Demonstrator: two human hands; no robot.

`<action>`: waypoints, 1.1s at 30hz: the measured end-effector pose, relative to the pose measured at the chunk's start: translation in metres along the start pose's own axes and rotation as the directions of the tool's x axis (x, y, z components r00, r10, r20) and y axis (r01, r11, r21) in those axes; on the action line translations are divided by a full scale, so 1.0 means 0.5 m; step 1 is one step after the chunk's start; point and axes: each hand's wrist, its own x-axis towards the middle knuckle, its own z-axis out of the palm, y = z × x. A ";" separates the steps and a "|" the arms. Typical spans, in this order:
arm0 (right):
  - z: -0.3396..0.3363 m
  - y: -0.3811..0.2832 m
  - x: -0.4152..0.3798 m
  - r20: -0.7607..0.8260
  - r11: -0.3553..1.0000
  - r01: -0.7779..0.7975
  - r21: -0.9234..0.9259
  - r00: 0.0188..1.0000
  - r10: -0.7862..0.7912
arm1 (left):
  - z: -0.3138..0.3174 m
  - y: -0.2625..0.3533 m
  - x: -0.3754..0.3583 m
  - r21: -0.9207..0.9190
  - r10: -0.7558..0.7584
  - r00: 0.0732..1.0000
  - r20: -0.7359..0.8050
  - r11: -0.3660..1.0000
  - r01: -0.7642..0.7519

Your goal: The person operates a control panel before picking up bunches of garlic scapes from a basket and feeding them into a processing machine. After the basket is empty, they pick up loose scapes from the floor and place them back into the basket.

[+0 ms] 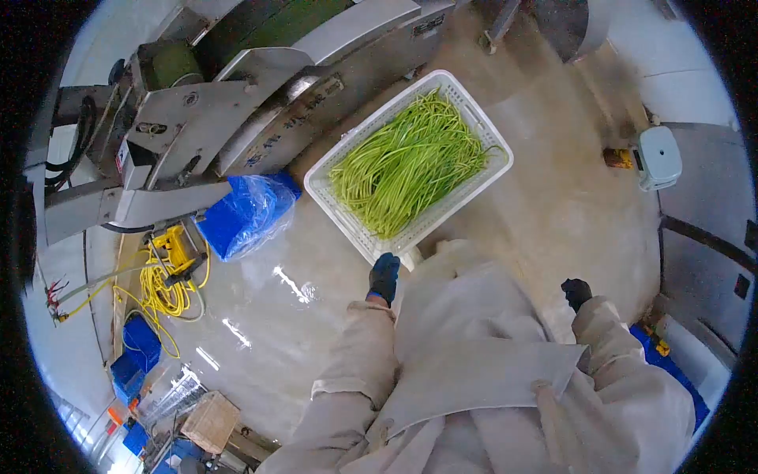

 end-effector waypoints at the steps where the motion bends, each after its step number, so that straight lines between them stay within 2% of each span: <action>1: -0.005 -0.028 0.025 0.005 1.000 0.003 0.001 1.000 -0.003 | 0.002 0.023 0.012 0.045 0.015 1.000 0.024 0.999 -0.016; 3: -0.041 -0.074 0.071 -0.069 0.990 -0.110 0.087 0.991 0.116 | 0.013 0.082 0.008 0.083 -0.001 1.000 -0.027 0.997 0.004; 4: -0.059 -0.063 0.110 -0.074 0.990 -0.115 0.083 0.990 0.121 | 0.021 0.105 0.015 0.113 -0.009 0.997 -0.079 0.993 0.018; 6: -0.096 -0.066 0.213 -0.065 0.996 0.057 -0.069 0.996 -0.061 | 0.024 0.014 0.092 0.009 0.058 0.991 -0.120 0.998 -0.057; 7: -0.123 -0.074 0.267 -0.058 0.986 0.122 -0.114 0.990 -0.129 | 0.040 0.052 0.081 -0.010 0.004 0.988 -0.153 1.000 -0.005; 8: -0.156 -0.120 0.327 -0.059 0.985 0.145 -0.097 0.987 -0.151 | 0.057 0.092 0.068 -0.034 -0.053 0.980 -0.191 0.998 0.047; 10: -0.250 -0.281 0.432 0.018 0.909 0.103 -0.403 0.994 -0.105 | 0.091 0.085 0.086 -0.011 -0.070 0.972 -0.223 0.998 0.069; 12: -0.265 -0.300 0.592 0.034 0.970 0.100 -0.223 0.995 -0.094 | 0.141 0.066 0.124 0.011 -0.089 0.964 -0.250 0.995 0.094; 13: -0.276 -0.313 0.650 0.061 0.964 0.117 -0.237 0.993 -0.105 | 0.173 0.043 0.141 0.322 0.031 0.952 -0.306 0.944 0.072; 14: -0.277 -0.335 0.711 0.140 0.993 0.105 -0.049 0.985 -0.097 | 0.203 0.018 0.158 0.600 0.155 0.934 -0.322 0.797 0.074; 15: -0.274 -0.366 0.772 0.219 0.988 0.074 0.136 0.970 -0.103 | 0.236 0.048 0.159 0.603 0.042 0.958 -0.285 0.784 0.146; 18: -0.282 -0.478 0.846 0.274 0.986 0.165 -0.004 0.949 -0.157 | 0.346 0.061 0.192 0.719 0.025 0.956 -0.294 0.665 0.204; 19: -0.269 -0.480 0.888 0.270 0.968 0.244 -0.062 0.938 -0.219 | 0.369 0.070 0.206 0.747 0.020 0.960 -0.278 0.633 0.203; 22: -0.212 -0.481 1.001 0.295 0.958 0.280 -0.054 0.921 -0.253 | 0.408 0.080 0.232 0.773 0.029 0.963 -0.269 0.603 0.198; 23: -0.171 -0.474 1.029 0.160 0.949 0.297 0.101 0.937 -0.310 | 0.410 0.074 0.241 0.781 -0.009 0.965 -0.263 0.585 0.219; 24: -0.161 -0.481 1.068 0.168 0.945 0.314 0.095 0.930 -0.326 | 0.408 0.068 0.251 0.790 -0.043 0.966 -0.254 0.567 0.233; 26: -0.150 -0.514 1.140 0.370 0.906 0.355 0.230 0.829 -0.419 | 0.410 0.042 0.256 0.762 -0.073 0.957 -0.280 0.589 0.268; 27: -0.141 -0.570 1.079 0.191 0.814 0.345 0.468 0.859 -0.474 | 0.408 0.017 0.259 0.806 0.013 0.961 -0.277 0.548 0.225; 28: -0.146 -0.600 1.072 0.311 0.882 0.188 0.431 0.887 -0.341 | 0.411 -0.008 0.255 0.845 0.091 0.960 -0.267 0.501 0.187; 29: -0.130 -0.611 1.082 0.284 0.898 0.229 0.375 0.894 -0.347 | 0.415 -0.014 0.251 0.844 0.183 0.928 -0.323 0.499 0.196; 30: -0.123 -0.603 1.100 0.250 0.909 0.265 0.321 0.903 -0.351 | 0.415 -0.027 0.251 0.838 0.175 0.927 -0.333 0.506 0.206; 31: -0.100 -0.559 1.149 0.058 0.917 0.378 0.130 0.920 -0.387 | 0.418 -0.035 0.256 0.827 0.211 0.913 -0.349 0.528 0.194; 33: -0.094 -0.523 1.166 0.041 0.920 0.374 0.114 0.924 -0.380 | 0.428 -0.038 0.245 0.810 0.307 0.871 -0.383 0.565 0.156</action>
